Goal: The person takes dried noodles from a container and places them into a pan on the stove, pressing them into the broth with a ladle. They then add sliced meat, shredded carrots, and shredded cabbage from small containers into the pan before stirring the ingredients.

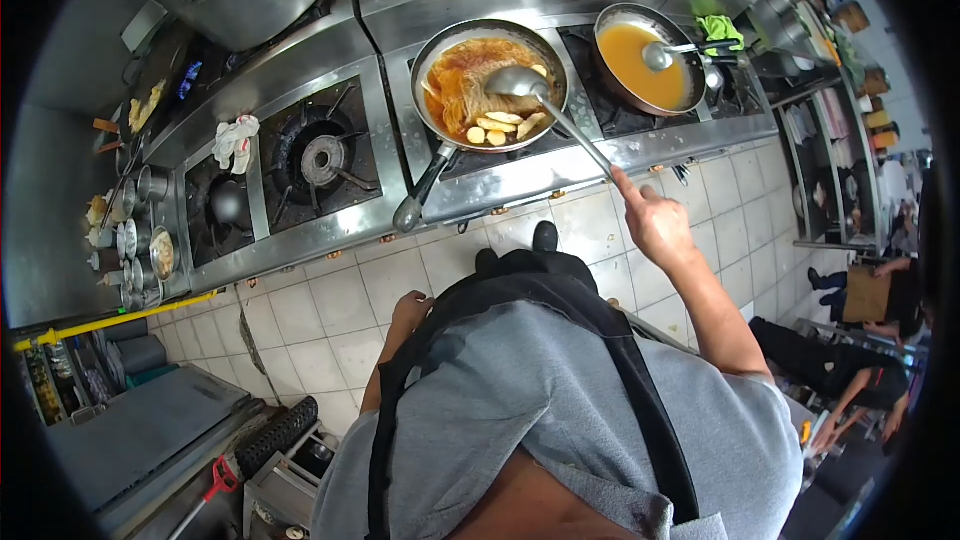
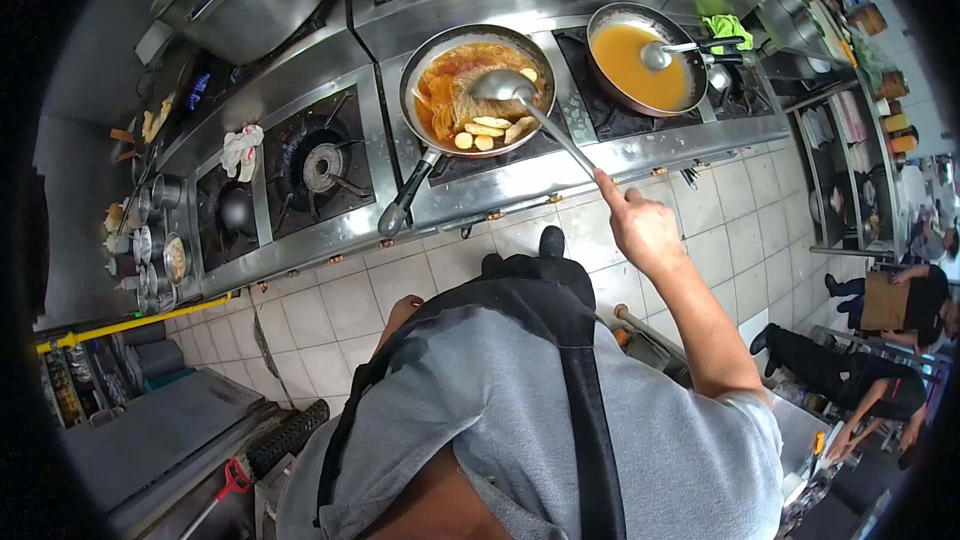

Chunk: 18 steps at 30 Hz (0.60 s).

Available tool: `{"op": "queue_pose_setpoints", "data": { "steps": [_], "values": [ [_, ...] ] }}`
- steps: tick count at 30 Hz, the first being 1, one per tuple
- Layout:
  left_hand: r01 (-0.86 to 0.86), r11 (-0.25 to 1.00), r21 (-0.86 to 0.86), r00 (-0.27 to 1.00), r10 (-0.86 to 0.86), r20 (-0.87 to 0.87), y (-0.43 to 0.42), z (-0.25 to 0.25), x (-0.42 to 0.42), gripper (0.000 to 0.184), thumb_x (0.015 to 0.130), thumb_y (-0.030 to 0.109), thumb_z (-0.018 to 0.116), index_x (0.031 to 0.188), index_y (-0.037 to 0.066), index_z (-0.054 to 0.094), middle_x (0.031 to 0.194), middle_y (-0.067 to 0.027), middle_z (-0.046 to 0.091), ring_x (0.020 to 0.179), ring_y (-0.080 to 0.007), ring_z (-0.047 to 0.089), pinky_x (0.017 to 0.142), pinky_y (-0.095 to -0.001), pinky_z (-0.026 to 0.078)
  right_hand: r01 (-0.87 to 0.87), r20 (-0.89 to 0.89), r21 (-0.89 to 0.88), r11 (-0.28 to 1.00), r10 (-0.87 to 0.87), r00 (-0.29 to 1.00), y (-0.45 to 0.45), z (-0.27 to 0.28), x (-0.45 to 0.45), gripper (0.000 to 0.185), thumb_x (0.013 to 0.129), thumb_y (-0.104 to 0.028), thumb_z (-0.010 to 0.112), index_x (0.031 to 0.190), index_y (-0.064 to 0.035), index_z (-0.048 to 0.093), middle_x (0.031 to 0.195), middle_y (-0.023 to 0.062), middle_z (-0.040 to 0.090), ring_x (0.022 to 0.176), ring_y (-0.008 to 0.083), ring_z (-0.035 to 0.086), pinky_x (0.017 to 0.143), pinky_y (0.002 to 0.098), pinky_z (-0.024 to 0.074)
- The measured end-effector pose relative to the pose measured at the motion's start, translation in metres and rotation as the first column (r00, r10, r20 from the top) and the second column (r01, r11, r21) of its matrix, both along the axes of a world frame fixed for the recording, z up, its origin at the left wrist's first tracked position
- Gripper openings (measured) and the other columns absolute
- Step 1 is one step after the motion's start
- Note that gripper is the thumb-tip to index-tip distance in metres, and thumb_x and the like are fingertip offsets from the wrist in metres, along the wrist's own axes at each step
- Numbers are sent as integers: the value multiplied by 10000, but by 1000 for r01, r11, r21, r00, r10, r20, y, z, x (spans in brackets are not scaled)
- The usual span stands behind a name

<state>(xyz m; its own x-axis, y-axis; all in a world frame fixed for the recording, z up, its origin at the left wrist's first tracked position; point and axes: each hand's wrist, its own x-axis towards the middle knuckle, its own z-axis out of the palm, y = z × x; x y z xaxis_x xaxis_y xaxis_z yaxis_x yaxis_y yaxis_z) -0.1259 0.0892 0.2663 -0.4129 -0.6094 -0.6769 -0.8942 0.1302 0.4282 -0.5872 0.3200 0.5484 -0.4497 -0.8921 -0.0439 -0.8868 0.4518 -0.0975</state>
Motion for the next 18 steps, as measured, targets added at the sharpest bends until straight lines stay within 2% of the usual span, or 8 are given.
{"op": "queue_pose_setpoints", "data": {
  "steps": [2,4,5,9,11,12,14,18],
  "values": [
    [-11,1000,21,1000,11,16,0,1,-1,569,793,445,695,1133,-11,701,1053,-257,718,1024,-383,689,906,-426,536,-3,-20,-57,998,1,1000,-12,-11,-9,678,883,-95,596,1520,-233,410,816,154,642,642,358,660,619,476,553],
    [-12,1000,22,1000,12,8,-1,3,-3,567,795,438,693,1135,-16,699,1050,-260,718,1022,-382,691,903,-424,537,81,33,-163,983,-77,997,-26,-18,-13,654,906,-111,594,1521,-229,405,839,171,661,689,385,660,637,503,542],
    [-18,1000,24,1000,18,4,-1,3,-3,565,798,431,692,1136,-21,696,1047,-263,717,1019,-381,693,900,-422,538,132,94,-125,983,-120,988,-32,-14,-11,675,913,-127,593,1538,-233,362,870,187,676,729,401,666,679,524,541],
    [-3,1000,2,1000,3,-5,1,7,-7,560,800,421,691,1142,-22,694,1026,-261,722,995,-377,701,893,-415,541,164,138,-109,980,-148,979,-41,-19,-11,686,922,-143,589,1550,-236,330,902,198,687,758,418,671,727,539,537],
    [-11,1000,-2,1000,11,1,2,8,-7,554,801,412,688,1145,-22,693,1002,-251,728,969,-374,707,884,-412,544,202,242,-46,978,-185,952,-40,-21,-7,643,934,-151,584,1536,-224,370,1014,224,705,859,433,678,812,521,539],
    [-12,1000,0,1000,12,1,3,7,-7,554,801,412,688,1145,-22,693,1002,-251,728,969,-374,707,884,-412,544,201,241,-44,979,-185,953,-37,-23,-5,643,934,-151,584,1536,-224,370,1014,224,705,859,433,678,812,521,539],
    [-31,998,48,999,31,-18,3,5,-5,544,804,411,685,1139,-18,695,991,-247,731,960,-371,710,879,-410,545,259,447,-238,936,-131,885,-30,-27,0,599,940,-139,587,1514,-192,425,1112,237,699,964,398,693,889,458,540],
    [-1,1000,0,1000,1,12,5,13,-6,525,818,404,682,1129,-18,695,994,-248,730,957,-373,710,875,-410,546,341,550,-270,900,-147,822,0,22,23,567,942,-116,587,1494,-156,465,1147,232,695,1016,342,702,920,404,522]
  ]
}}
